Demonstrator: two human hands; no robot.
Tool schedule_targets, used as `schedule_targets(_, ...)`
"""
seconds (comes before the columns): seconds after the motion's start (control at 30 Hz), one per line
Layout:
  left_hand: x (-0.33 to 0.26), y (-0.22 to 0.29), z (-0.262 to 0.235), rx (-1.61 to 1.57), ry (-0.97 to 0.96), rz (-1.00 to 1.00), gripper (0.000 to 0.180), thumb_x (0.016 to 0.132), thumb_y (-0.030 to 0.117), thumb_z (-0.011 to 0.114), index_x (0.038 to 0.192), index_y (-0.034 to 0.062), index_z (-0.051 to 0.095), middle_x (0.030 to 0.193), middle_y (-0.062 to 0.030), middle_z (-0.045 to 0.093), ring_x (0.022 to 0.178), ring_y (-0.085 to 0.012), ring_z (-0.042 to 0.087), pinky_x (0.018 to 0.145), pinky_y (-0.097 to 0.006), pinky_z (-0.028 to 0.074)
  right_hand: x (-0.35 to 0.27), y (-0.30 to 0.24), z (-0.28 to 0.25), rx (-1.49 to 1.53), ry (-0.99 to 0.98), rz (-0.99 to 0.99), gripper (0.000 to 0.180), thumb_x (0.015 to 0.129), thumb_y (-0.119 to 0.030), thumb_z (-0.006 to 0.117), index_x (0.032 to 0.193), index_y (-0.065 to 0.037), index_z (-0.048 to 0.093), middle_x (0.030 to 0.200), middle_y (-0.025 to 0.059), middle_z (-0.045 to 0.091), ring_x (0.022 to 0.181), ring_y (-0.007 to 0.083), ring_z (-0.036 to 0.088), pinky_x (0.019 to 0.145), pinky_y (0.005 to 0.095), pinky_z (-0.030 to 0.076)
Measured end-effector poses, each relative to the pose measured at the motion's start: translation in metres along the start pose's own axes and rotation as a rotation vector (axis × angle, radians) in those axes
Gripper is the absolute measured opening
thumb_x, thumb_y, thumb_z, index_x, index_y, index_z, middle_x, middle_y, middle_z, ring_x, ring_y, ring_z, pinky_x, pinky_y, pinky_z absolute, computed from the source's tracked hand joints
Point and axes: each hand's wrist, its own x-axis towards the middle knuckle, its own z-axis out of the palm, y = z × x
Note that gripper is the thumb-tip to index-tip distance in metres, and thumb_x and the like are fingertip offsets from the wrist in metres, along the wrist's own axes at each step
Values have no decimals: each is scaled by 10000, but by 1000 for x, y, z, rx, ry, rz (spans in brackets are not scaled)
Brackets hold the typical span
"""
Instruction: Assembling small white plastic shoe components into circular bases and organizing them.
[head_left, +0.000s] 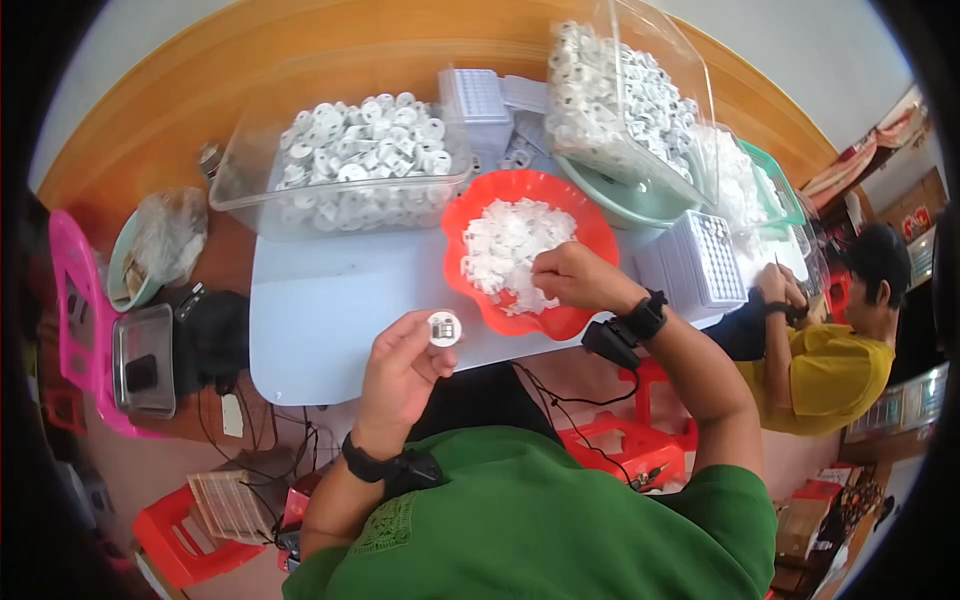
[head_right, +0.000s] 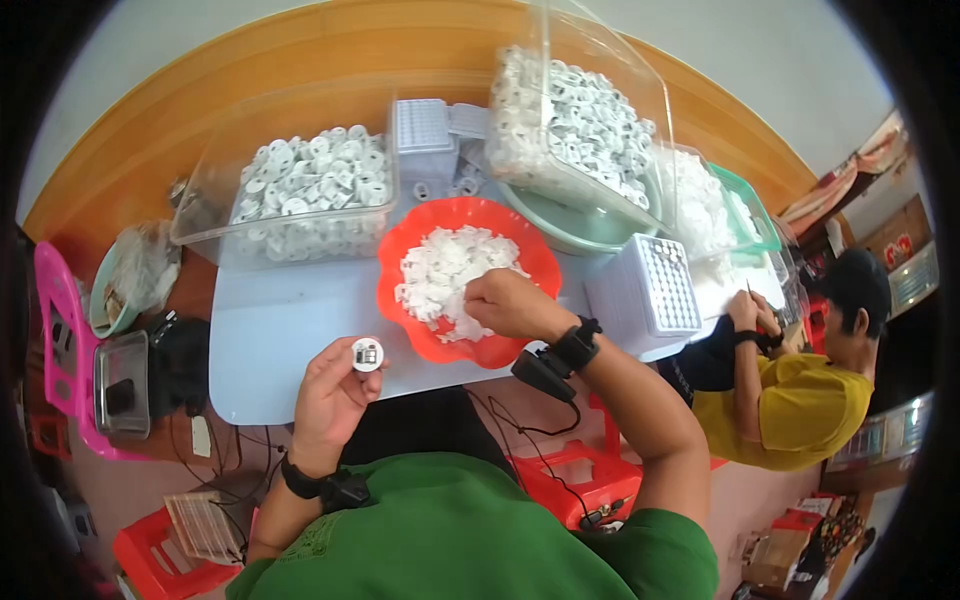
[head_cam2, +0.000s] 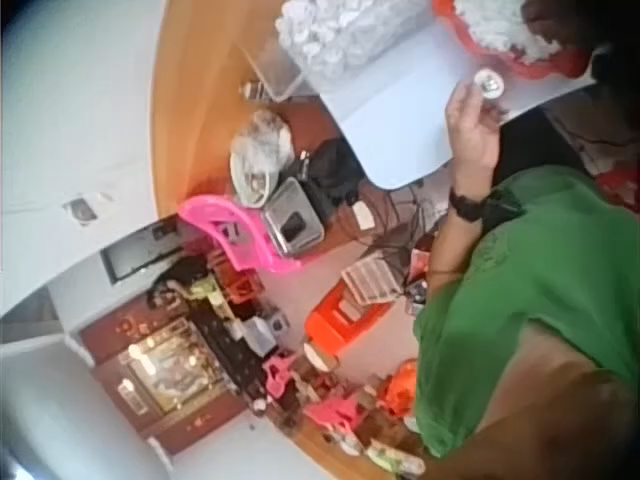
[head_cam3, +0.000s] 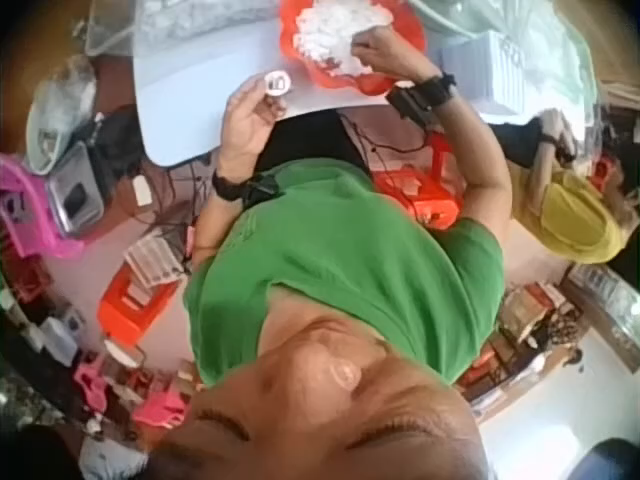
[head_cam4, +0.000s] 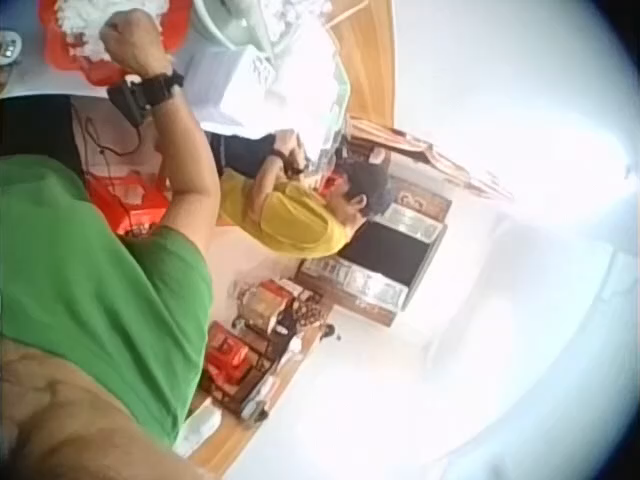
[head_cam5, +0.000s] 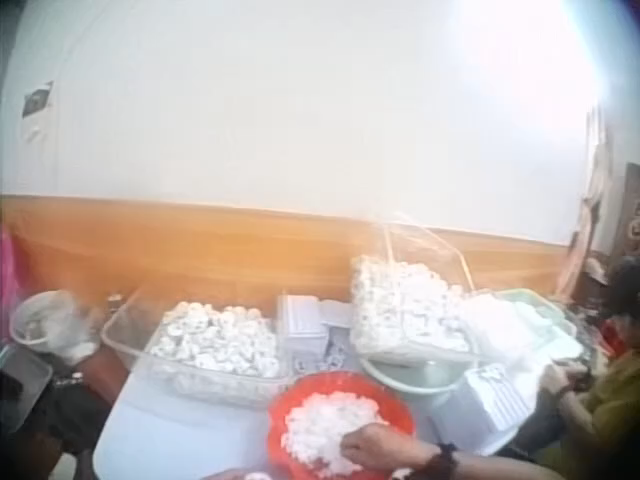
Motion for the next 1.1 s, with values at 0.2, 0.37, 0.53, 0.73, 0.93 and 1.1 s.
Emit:
schedule_targets(0.2, 5, -3, 6, 16, -33, 15, 312, 949, 197, 496, 1125, -55, 547, 923, -169, 627, 682, -154, 577, 583, -247, 461, -10, -10, -7, 52, 3, 92, 193, 804, -130, 520, 753, 32, 610, 652, 170, 596, 596, 273, 581, 590, 377, 453)
schedule_targets(0.37, 7, -3, 7, 16, -31, 3, 294, 950, 181, 498, 1122, -51, 549, 930, -173, 631, 682, -151, 584, 589, -248, 471, -7, 8, -3, -205, 96, -75, 149, 784, -101, 529, 744, 15, 614, 691, 193, 599, 622, 330, 571, 589, 401, 451)
schedule_targets(0.53, 6, -3, 12, 52, -40, 7, 293, 947, 186, 517, 1126, -42, 551, 935, -157, 636, 704, -145, 588, 604, -246, 478, -23, -25, -7, -180, 135, -213, 131, 791, -83, 539, 755, 18, 615, 657, 171, 590, 604, 283, 571, 579, 376, 449)
schedule_targets(0.73, 6, -1, 21, 92, -122, -2, 327, 952, 178, 512, 1197, -37, 528, 973, -108, 630, 750, -133, 598, 649, -248, 490, -41, -70, 0, 415, -39, 50, 146, 853, -93, 543, 808, 29, 610, 642, 48, 550, 582, 102, 491, 538, 270, 417)
schedule_targets(0.93, 10, -2, 30, 35, -253, -64, 370, 960, 139, 493, 1283, -39, 472, 1031, -96, 617, 799, -137, 610, 686, -257, 495, -41, -64, 15, 488, 58, 38, 163, 876, -106, 541, 822, 28, 617, 644, 33, 548, 589, 80, 498, 522, 246, 407)
schedule_targets(1.1, 16, -4, 34, 0, -264, -97, 362, 961, 131, 491, 1277, -45, 472, 1027, -100, 619, 802, -142, 612, 690, -258, 497, -45, -59, 26, 412, 142, -4, 157, 862, -83, 545, 778, 40, 591, 622, 90, 544, 575, 131, 508, 536, 300, 411)
